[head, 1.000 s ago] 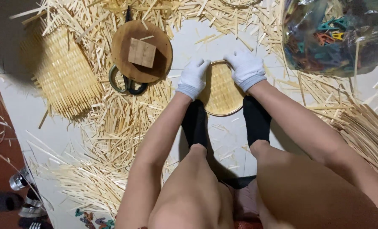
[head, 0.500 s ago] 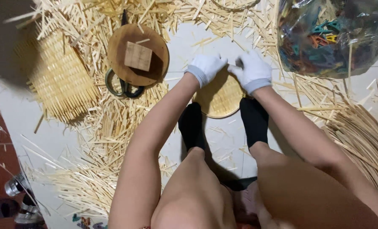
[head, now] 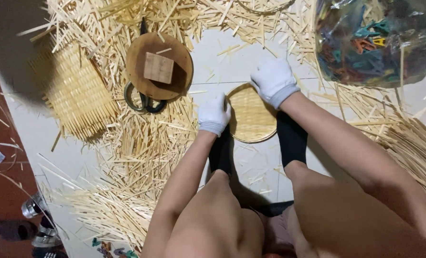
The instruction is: Weaving and assembling a bamboo basket lid using strips, a hoop, and a shaping block.
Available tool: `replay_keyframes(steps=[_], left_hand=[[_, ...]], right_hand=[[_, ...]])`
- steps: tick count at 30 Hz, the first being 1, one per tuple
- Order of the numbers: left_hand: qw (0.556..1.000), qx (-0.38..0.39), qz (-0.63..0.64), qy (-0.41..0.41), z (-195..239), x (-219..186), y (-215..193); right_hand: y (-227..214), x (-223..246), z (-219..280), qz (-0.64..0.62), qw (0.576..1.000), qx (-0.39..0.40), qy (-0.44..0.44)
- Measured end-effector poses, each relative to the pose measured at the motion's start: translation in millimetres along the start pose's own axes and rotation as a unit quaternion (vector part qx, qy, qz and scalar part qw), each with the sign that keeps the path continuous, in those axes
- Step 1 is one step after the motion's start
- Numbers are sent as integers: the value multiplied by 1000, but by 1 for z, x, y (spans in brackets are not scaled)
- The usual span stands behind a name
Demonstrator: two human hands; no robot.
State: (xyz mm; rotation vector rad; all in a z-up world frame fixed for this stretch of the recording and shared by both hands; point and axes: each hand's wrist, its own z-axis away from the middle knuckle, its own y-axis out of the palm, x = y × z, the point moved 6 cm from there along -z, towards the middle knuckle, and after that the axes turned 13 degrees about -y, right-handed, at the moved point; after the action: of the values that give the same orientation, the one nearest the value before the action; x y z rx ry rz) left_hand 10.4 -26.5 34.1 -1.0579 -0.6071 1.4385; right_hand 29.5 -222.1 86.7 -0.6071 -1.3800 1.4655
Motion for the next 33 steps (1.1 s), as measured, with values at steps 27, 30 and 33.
replay_keyframes(steps=[27, 30, 33], left_hand=[[987, 113, -60, 102, -39, -31, 3], [986, 115, -68, 103, -41, -32, 5], [984, 108, -77, 116, -45, -30, 12]], right_hand=[[43, 10, 1, 15, 989, 70, 129], [56, 10, 3, 30, 988, 78, 127], [61, 10, 4, 54, 992, 28, 109]])
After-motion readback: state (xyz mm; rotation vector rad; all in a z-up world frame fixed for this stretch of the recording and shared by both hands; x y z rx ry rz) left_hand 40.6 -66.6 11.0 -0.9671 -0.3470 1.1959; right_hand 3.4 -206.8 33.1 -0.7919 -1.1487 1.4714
